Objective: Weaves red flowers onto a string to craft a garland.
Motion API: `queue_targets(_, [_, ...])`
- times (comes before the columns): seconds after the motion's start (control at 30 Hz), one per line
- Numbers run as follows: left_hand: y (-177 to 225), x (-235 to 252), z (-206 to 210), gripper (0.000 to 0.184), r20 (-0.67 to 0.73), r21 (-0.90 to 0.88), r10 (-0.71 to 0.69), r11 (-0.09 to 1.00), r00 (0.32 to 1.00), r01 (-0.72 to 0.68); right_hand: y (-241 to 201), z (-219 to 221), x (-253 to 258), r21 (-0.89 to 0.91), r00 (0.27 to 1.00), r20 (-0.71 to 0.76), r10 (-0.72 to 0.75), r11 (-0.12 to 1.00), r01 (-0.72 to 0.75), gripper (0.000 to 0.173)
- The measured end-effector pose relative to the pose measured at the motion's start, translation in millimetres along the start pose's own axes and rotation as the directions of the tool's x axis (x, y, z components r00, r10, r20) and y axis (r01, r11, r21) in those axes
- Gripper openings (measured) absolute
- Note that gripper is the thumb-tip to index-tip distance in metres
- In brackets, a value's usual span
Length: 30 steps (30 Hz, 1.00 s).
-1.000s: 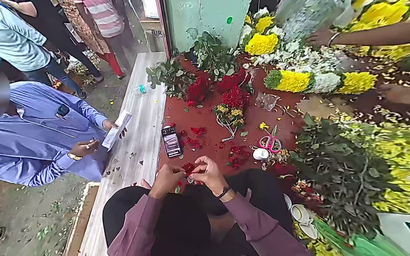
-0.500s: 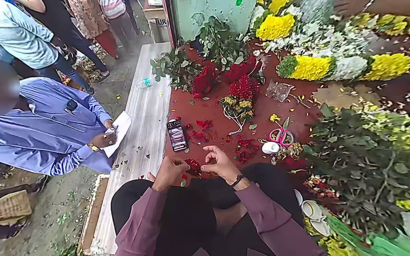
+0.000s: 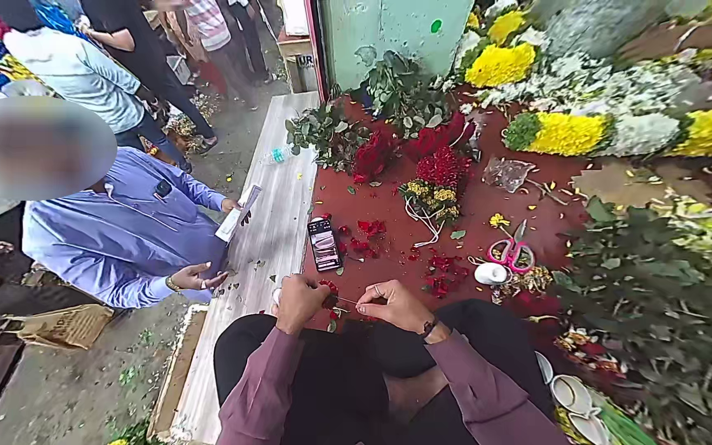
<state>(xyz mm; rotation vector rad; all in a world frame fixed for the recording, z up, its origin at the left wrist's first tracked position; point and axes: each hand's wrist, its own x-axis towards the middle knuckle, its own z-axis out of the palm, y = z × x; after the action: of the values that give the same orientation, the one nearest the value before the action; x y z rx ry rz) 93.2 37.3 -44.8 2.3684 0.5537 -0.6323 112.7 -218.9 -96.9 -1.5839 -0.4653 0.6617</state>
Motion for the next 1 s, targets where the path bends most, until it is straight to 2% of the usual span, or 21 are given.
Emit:
queue_targets(0.07, [10.3, -12.4, 4.8, 0.029, 0.152, 0.095, 0.12, 0.986, 0.981, -0.135, -8.6, -1.5, -2.3, 0.051, 0.993, -0.054, -0.107, 0.993, 0.109, 0.012])
queue_targets(0.1, [16.3, -21.6, 5.7, 0.026, 0.245, 0.066, 0.238, 0.963, 0.94, -0.261, -9.6, -4.8, 2.0, 0.054, 0.987, -0.077, -0.143, 0.988, 0.147, 0.012])
queue_targets(0.17, [22.1, -33.4, 0.7, 0.017, 0.358, -0.173, 0.516, 0.856, 0.778, -0.487, -1.3, -2.9, 18.5, 0.104, 0.99, -0.062, -0.129, 0.985, 0.135, 0.01])
queue_targets(0.2, [24.8, -33.5, -0.3, 0.014, 0.332, -0.345, 0.634, 0.771, 0.698, -0.536, 7.4, 1.3, 22.4, 0.178, 0.994, -0.056, -0.094, 0.979, 0.103, 0.01])
queue_targets(0.23, [29.3, -32.5, 1.4, 0.011, 0.241, -0.478, 0.714, 0.677, 0.658, -0.559, 18.6, 6.2, 18.5, 0.256, 0.995, -0.083, -0.064, 0.963, 0.083, 0.011])
queue_targets(0.27, [34.6, -29.2, 4.0, 0.01, 0.127, -0.538, 0.741, 0.61, 0.659, -0.582, 31.0, 11.7, 8.4, 0.328, 0.987, -0.149, -0.058, 0.939, 0.105, 0.012])
queue_targets(0.3, [37.5, -24.0, 7.1, 0.01, 0.01, -0.533, 0.721, 0.59, 0.693, -0.607, 42.6, 16.7, -1.7, 0.375, 0.98, -0.183, -0.08, 0.916, 0.145, 0.018])
queue_targets(0.33, [36.4, -19.6, 8.3, 0.013, -0.09, -0.474, 0.66, 0.631, 0.746, -0.615, 33.1, 21.2, -4.1, 0.423, 0.989, -0.148, -0.014, 0.903, 0.076, 0.021])
queue_targets(0.37, [31.6, -16.2, 6.2, 0.015, -0.177, -0.371, 0.58, 0.709, 0.795, -0.6, 20.9, 24.6, -0.5, 0.395, 0.998, -0.07, -0.012, 0.918, 0.039, 0.015])
queue_targets(0.43, [16.5, -13.8, 4.1, 0.017, -0.265, -0.165, 0.43, 0.861, 0.863, -0.48, -0.7, 30.6, 3.9, 0.278, 0.997, 0.032, -0.071, 0.959, 0.059, 0.013])
queue_targets(0.53, [13.7, -11.5, 14.6, 0.02, -0.098, -0.162, 0.242, 0.953, 0.965, -0.255, -7.2, 18.6, -4.4, 0.185, 0.992, 0.018, -0.127, 0.975, 0.121, 0.014])
queue_targets(0.63, [9.1, -10.3, 11.2, 0.021, -0.034, -0.166, 0.145, 0.975, 0.989, -0.149, -2.8, 30.2, 2.7, 0.144, 0.986, 0.088, -0.138, 0.982, 0.125, 0.012])
queue_targets(0.7, [10.9, -9.8, 15.7, 0.019, -0.028, -0.156, 0.135, 0.978, 0.99, -0.137, -0.8, 36.2, -0.9, 0.093, 0.985, 0.089, -0.145, 0.986, 0.137, 0.012])
queue_targets(0.8, [12.4, -4.0, 17.3, 0.019, 0.019, -0.149, 0.213, 0.967, 0.977, -0.208, -9.7, 8.7, 0.8, 0.029, 0.983, -0.072, -0.167, 0.985, 0.169, 0.012])
queue_targets(0.87, [-0.6, -14.6, 11.7, 0.022, 0.104, -0.176, 0.25, 0.957, 0.963, -0.23, -2.3, -8.2, 2.2, -0.041, 0.987, -0.137, -0.088, 0.996, 0.083, 0.014])
queue_targets(0.93, [16.2, -9.9, 15.8, 0.022, 0.172, -0.24, 0.297, 0.937, 0.939, -0.252, 8.2, -46.2, -1.5, -0.164, 0.991, -0.134, -0.023, 0.986, 0.001, 0.014])
queue_targets(1.0, [20.6, -9.4, 16.7, 0.023, 0.229, -0.272, 0.261, 0.942, 0.938, -0.196, 17.0, -60.9, -2.8, -0.219, 0.997, -0.07, 0.014, 0.975, -0.029, 0.014])
